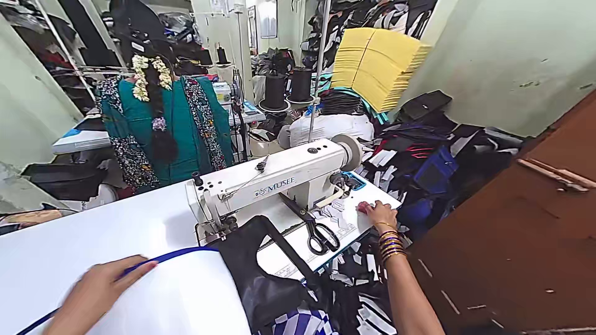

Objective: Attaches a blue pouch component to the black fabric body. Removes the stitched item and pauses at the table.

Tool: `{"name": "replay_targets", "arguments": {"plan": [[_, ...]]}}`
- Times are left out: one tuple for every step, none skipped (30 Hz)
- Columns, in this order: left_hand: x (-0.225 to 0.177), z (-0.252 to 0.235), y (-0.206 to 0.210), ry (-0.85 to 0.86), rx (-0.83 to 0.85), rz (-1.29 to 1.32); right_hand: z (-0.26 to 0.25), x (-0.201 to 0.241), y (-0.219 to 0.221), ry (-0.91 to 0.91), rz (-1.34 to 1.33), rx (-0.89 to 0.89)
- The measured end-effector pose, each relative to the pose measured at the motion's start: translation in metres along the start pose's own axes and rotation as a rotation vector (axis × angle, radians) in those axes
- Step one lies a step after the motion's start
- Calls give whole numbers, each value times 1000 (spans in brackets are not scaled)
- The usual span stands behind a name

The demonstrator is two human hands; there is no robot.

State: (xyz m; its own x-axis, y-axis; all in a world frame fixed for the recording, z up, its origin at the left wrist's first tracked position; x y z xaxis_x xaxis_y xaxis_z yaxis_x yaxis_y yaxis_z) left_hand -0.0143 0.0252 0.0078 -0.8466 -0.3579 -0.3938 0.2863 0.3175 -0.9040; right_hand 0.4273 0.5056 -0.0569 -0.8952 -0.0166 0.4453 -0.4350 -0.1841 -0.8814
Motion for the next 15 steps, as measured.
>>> {"name": "replay_targets", "arguments": {"plan": [[9, -12, 23, -58, 34, -31, -4, 3, 1, -5, 39, 30], [14, -19, 41, -119, 60, -75, -8, 4, 3, -25, 66, 54], [16, -23, 55, -133, 51, -112, -13, 3, 5, -48, 83, 81], [15, -25, 67, -98, 21, -122, -18, 3, 5, -74, 92, 101], [11, -25, 78, -23, -24, -93, -22, 0, 5, -97, 84, 109], [4, -23, 87, 41, -46, -60, -21, -4, 5, -118, 50, 102], [-5, -19, 96, 100, -62, -35, -16, -7, 5, -132, -16, 73], [-11, -16, 104, 150, -71, -31, -8, -6, 4, -155, -121, 33], [-14, -14, 112, 173, -55, -39, 2, -2, 7, -180, -240, -5], [-15, -13, 118, 170, -20, -38, 16, 6, 13, -218, -368, -21], [-13, -14, 122, 160, 4, -41, 35, 21, 21, -264, -512, 11], [-10, -14, 125, 150, 12, -38, 60, 39, 30, -317, -644, 90], [-8, -15, 126, 133, 27, -25, 86, 59, 41, -386, -717, 202], [-8, -16, 126, 117, 38, -18, 113, 84, 55, -472, -756, 330], [-7, -17, 126, 106, 46, -15, 141, 111, 69, -577, -767, 464]]}}
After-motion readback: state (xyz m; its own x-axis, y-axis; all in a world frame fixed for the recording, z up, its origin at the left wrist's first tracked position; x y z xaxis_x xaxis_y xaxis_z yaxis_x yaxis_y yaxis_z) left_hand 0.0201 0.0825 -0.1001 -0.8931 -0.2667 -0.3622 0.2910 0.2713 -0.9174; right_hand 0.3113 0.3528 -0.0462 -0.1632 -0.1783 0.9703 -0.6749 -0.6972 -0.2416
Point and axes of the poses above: each hand's wrist, its own z-axis away from the middle knuckle, its own y-axis out of the palm, x = y × z, the point moved 3 cm from there along -z, towards the middle knuckle, and after that the axes turned 6 degrees about x, right-handed, at the moved point
